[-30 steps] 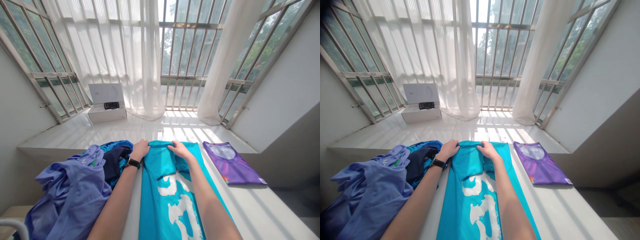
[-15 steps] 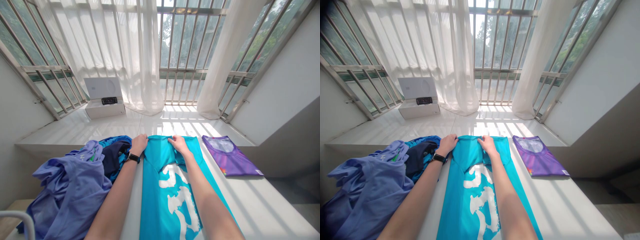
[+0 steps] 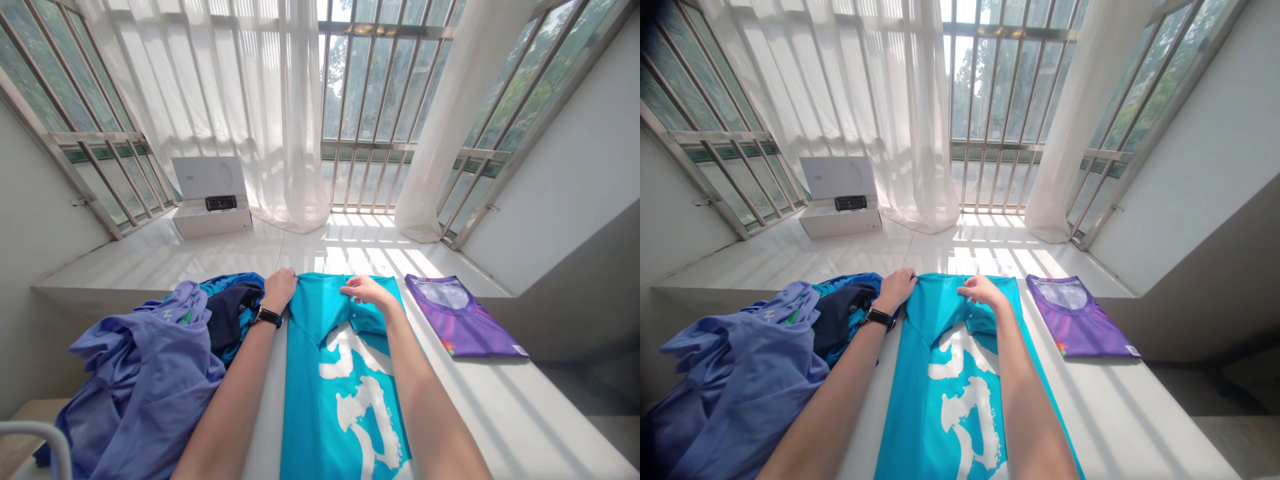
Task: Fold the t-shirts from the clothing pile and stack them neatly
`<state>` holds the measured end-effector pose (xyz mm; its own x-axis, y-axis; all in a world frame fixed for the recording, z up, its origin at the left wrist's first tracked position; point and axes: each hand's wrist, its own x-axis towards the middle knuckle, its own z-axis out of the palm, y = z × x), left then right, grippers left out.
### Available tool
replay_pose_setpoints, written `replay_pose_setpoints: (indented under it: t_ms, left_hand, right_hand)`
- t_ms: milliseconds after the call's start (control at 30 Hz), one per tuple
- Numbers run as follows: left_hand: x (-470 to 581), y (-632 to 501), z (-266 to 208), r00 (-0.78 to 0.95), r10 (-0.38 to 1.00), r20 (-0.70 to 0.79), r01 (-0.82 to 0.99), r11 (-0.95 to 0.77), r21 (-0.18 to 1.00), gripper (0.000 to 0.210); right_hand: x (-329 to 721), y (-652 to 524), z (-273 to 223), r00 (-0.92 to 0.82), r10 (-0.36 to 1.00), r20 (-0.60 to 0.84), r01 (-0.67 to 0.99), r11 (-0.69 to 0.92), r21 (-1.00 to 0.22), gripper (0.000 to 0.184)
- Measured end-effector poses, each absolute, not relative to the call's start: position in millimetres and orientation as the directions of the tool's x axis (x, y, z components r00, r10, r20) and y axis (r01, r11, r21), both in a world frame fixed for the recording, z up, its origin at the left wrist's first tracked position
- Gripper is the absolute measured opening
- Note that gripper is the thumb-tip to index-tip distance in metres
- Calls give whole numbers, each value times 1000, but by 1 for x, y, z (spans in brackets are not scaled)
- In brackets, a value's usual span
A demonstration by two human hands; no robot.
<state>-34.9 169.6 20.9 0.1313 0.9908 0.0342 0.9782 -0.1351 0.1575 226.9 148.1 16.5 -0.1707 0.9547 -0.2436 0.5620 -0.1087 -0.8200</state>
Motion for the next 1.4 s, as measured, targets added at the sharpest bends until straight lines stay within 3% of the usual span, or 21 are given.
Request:
replay_pose_setpoints:
  t_ms: [433,733,933,1400]
  left_hand:
    - [-32,168,16,141,990,10,977,-141,160,26]
    - [-31,168,21,142,989,26,977,-145,160,27]
    - [-30,168,18,141,990,9,976,-140,164,26]
    - [-31,168,19,150,988,36,971,-154,184,24]
  right_hand:
    - [235,141,12,-287,870,-401,586,-172,-792,45]
    - [238,139,26,-234,903,-360,578,-168,-798,40]
    - [240,145,7,-189,893,-408,646,-200,-737,35]
    - [242,149,5,-127,926,-355,743,-148,-652,28]
